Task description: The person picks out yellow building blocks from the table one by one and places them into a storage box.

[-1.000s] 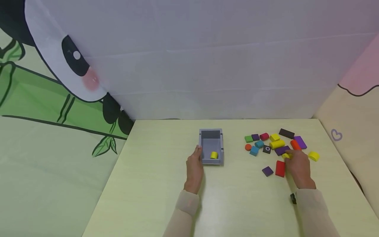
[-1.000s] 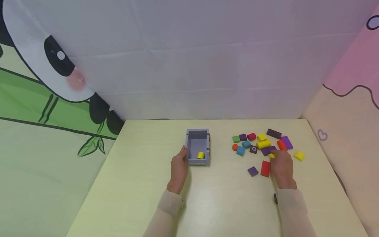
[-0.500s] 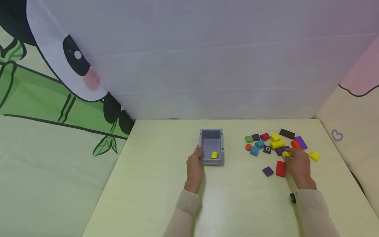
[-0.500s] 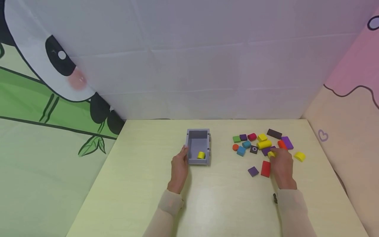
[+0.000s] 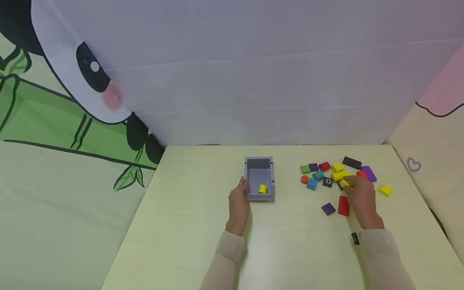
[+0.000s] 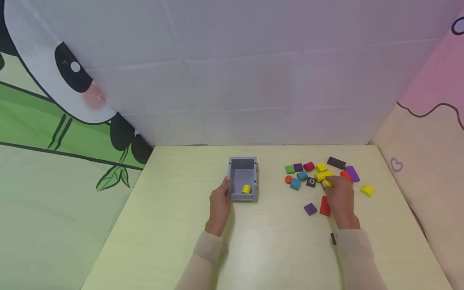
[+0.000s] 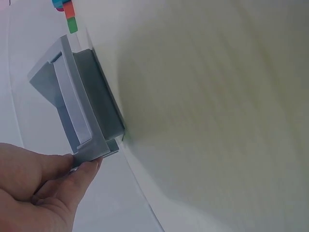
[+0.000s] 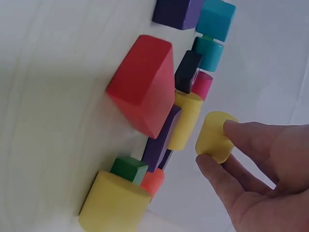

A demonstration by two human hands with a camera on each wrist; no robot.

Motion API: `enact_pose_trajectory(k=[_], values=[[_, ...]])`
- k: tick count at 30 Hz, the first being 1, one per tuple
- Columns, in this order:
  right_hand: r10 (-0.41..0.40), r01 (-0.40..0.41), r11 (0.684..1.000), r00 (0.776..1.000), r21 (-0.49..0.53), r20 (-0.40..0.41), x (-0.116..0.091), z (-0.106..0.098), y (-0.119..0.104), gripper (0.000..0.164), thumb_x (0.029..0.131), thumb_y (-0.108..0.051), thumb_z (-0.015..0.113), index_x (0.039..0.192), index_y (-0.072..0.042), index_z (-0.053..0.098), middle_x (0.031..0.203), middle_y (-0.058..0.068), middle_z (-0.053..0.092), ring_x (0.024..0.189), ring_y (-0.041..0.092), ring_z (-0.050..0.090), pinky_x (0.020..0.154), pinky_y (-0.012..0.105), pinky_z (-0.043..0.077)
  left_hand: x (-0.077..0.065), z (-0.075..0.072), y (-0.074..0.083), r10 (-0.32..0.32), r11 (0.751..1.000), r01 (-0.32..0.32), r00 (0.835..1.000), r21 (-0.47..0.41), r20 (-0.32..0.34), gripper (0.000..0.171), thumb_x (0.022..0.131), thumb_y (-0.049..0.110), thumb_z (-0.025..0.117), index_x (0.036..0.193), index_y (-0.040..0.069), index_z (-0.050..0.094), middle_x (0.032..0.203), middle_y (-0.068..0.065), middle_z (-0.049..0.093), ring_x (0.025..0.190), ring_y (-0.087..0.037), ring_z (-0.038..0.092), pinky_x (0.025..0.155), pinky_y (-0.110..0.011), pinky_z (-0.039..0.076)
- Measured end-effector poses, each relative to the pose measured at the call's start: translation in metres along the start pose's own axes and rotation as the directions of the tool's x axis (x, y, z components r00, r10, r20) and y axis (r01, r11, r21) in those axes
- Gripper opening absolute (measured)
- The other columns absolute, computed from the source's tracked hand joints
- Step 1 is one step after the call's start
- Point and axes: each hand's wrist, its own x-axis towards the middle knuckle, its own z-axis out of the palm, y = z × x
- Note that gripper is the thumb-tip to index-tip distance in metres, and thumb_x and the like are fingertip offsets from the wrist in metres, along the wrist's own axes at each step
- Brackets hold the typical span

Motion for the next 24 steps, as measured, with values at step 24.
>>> enact_pose_trajectory(k=[24], values=[[-0.072, 0.073, 0.996, 0.997, 0.052, -0.022, 0.000, 0.014, -0.025, 0.035, 0.099, 0.007, 0.065, 0.133, 0.011, 0.066, 0.131, 0.035, 0.064, 0.113, 0.051, 0.059, 0.095, 0.062, 0.058, 0.000, 0.000, 0.000, 0.007, 1.000, -0.007, 1.000, 0.023, -0.018, 0.041, 0.097, -0.015, 0.063, 0.137, -0.006, 0.067, 0.143, -0.024, 0.062, 0.122, -0.042, 0.067, 0.096, -0.048, 0.061]])
